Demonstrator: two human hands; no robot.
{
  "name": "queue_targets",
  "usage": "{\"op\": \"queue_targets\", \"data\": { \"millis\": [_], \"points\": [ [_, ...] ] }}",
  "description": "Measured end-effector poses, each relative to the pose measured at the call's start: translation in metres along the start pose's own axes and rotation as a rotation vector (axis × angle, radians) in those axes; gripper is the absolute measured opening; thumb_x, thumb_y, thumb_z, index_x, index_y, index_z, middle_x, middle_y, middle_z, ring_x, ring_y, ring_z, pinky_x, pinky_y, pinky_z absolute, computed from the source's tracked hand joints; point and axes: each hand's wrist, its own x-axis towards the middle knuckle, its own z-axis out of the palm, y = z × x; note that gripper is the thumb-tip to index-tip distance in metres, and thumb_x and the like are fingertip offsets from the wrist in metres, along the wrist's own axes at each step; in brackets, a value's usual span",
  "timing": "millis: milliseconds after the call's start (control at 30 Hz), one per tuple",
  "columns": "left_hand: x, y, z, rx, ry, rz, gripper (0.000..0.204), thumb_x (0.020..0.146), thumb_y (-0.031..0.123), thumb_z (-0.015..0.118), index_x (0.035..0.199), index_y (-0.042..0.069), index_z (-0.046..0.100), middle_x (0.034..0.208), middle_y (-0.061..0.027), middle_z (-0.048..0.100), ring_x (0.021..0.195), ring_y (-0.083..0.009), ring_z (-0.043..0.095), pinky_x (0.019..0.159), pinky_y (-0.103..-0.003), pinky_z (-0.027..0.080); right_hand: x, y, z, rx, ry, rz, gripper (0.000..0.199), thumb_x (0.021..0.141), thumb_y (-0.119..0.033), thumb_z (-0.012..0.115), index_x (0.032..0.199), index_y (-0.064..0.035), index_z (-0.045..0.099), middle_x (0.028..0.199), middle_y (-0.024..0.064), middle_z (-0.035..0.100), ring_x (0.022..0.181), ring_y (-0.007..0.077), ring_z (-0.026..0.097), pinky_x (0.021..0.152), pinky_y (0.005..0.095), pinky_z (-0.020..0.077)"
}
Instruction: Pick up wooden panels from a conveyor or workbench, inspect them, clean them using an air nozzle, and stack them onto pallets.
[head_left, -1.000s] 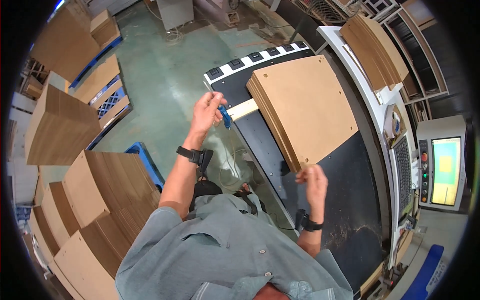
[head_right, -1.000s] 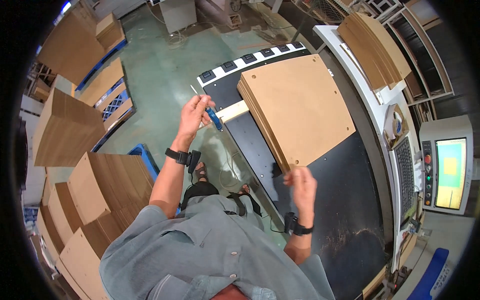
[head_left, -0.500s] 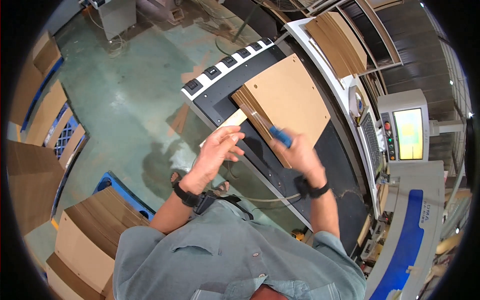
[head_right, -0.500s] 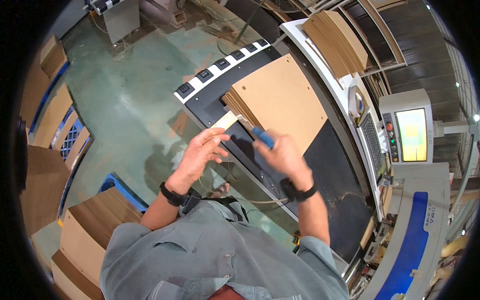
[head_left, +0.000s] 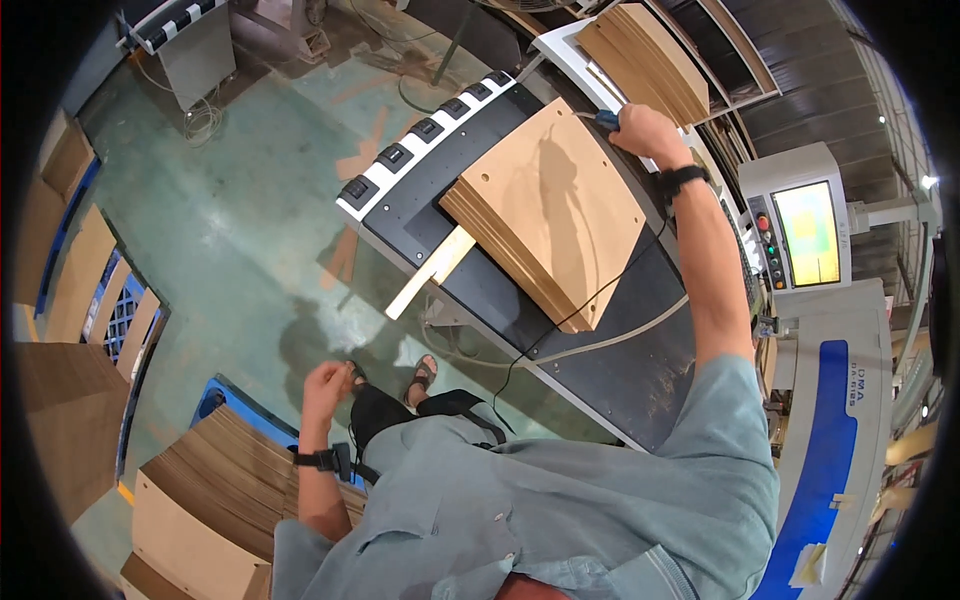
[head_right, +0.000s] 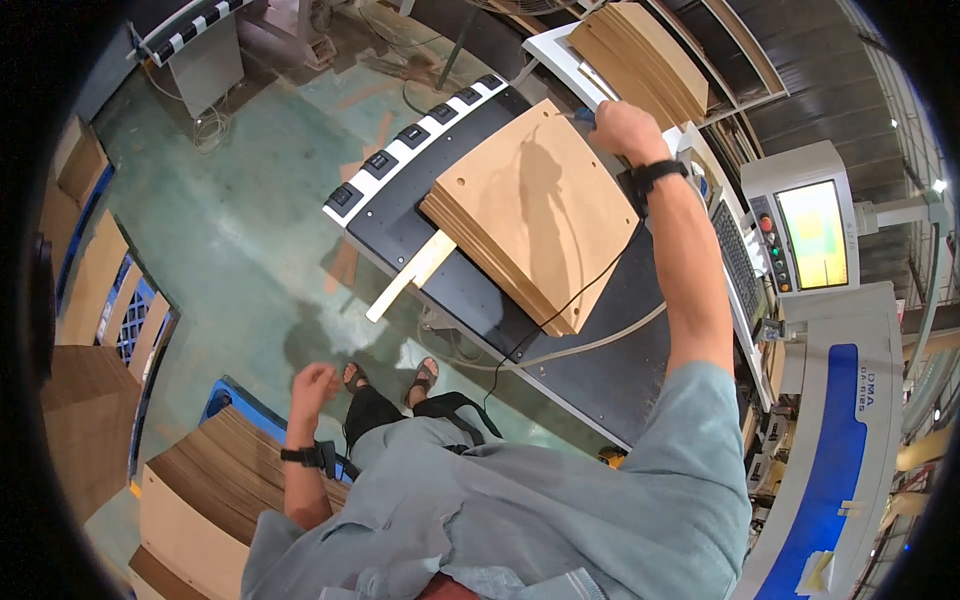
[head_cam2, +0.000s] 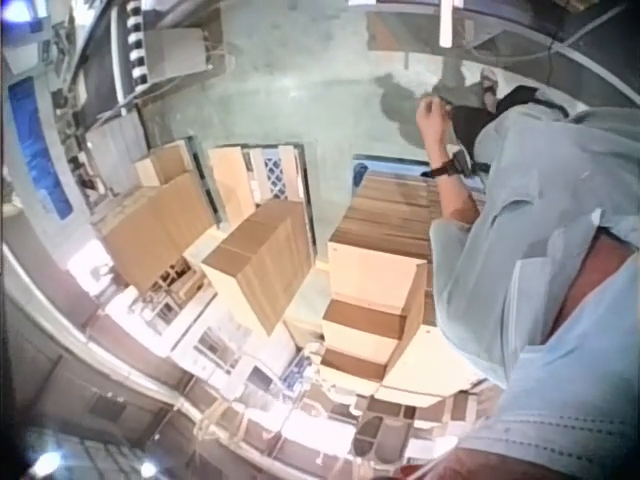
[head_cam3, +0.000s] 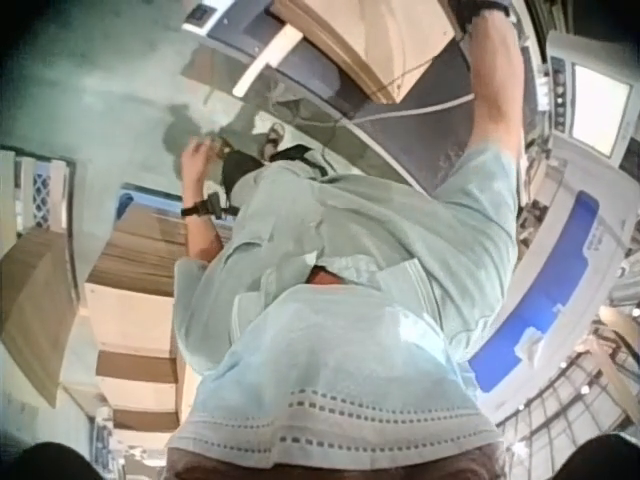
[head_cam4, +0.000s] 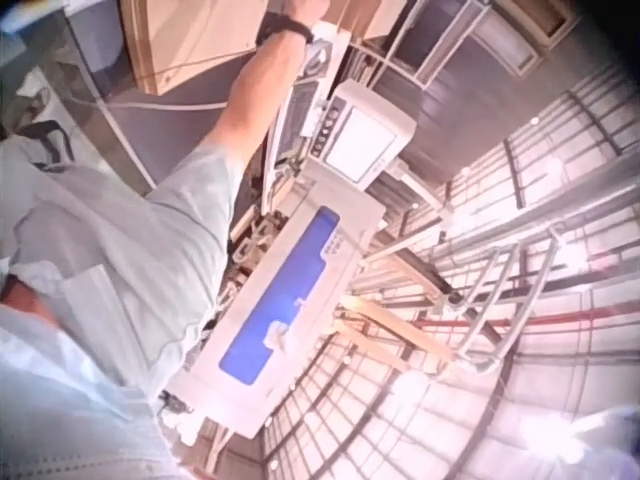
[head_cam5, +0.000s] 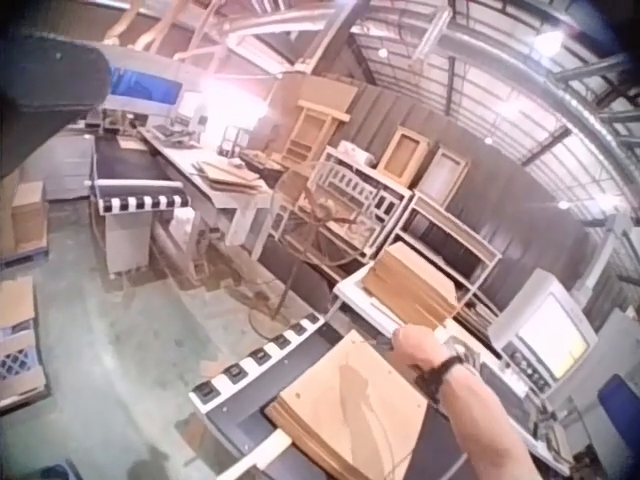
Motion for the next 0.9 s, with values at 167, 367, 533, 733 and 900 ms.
{"op": "queue_targets", "data": {
  "millis": [167, 367, 533, 733, 900],
  "points": [
    [-0.039, -0.131, -0.071, 0.205, 0.307, -0.203, 0.020, 0.091, 0.016, 0.061, 0.080, 0.000, 0.065, 0.063, -0.0039, 0.060, 0.050, -0.0121, 0.055, 0.044, -0.028, 0.043, 0.035, 0.023, 0.028, 0.050, -0.046, 0.006, 0.031, 0.077, -0.023, 0.064, 0.081, 0.0078, 0.067, 0.076, 0.0227, 0.069, 0.072, 0.0372, 0.070, 0.067, 0.0444, 0.0557],
    [-0.104, -0.207, -0.080, -0.078, 0.294, -0.567, 0.019, 0.092, 0.019, 0.059, 0.096, 0.001, 0.063, 0.073, -0.0099, 0.066, 0.057, -0.0192, 0.063, 0.047, -0.030, 0.051, 0.017, 0.077, 0.032, 0.065, -0.416, 0.179, 0.023, 0.067, -0.016, 0.066, 0.077, 0.0050, 0.068, 0.074, 0.0211, 0.069, 0.066, 0.0344, 0.068, 0.059, 0.0420, 0.0527],
    [-0.093, -0.225, -0.066, -0.040, 0.219, -0.680, 0.017, 0.093, 0.019, 0.057, 0.091, 0.003, 0.061, 0.069, -0.0081, 0.063, 0.057, -0.0195, 0.062, 0.048, -0.032, 0.052, -0.036, 0.101, 0.047, 0.166, -0.378, 0.176, 0.028, 0.071, -0.019, 0.068, 0.061, 0.0060, 0.058, 0.055, 0.0149, 0.061, 0.045, 0.0262, 0.058, 0.042, 0.0383, 0.0436],
    [-0.024, -0.224, -0.085, 0.193, 0.071, -0.422, 0.016, 0.092, 0.020, 0.058, 0.095, 0.005, 0.062, 0.075, -0.0084, 0.064, 0.059, -0.0174, 0.060, 0.049, -0.033, 0.052, -0.105, 0.134, 0.065, 0.205, -0.480, 0.267, 0.031, 0.074, -0.020, 0.070, 0.065, 0.0069, 0.060, 0.054, 0.0131, 0.059, 0.044, 0.0261, 0.058, 0.041, 0.0395, 0.0437],
    [0.029, -0.157, -0.078, 0.049, 0.134, -0.530, 0.018, 0.092, 0.020, 0.059, 0.101, 0.005, 0.063, 0.080, -0.0093, 0.066, 0.063, -0.0171, 0.062, 0.052, -0.031, 0.053, -0.174, 0.119, 0.047, 0.180, -0.502, 0.339, 0.031, 0.076, -0.024, 0.071, 0.072, 0.0056, 0.063, 0.062, 0.0177, 0.063, 0.053, 0.0318, 0.064, 0.050, 0.0419, 0.0495]
  ]
}}
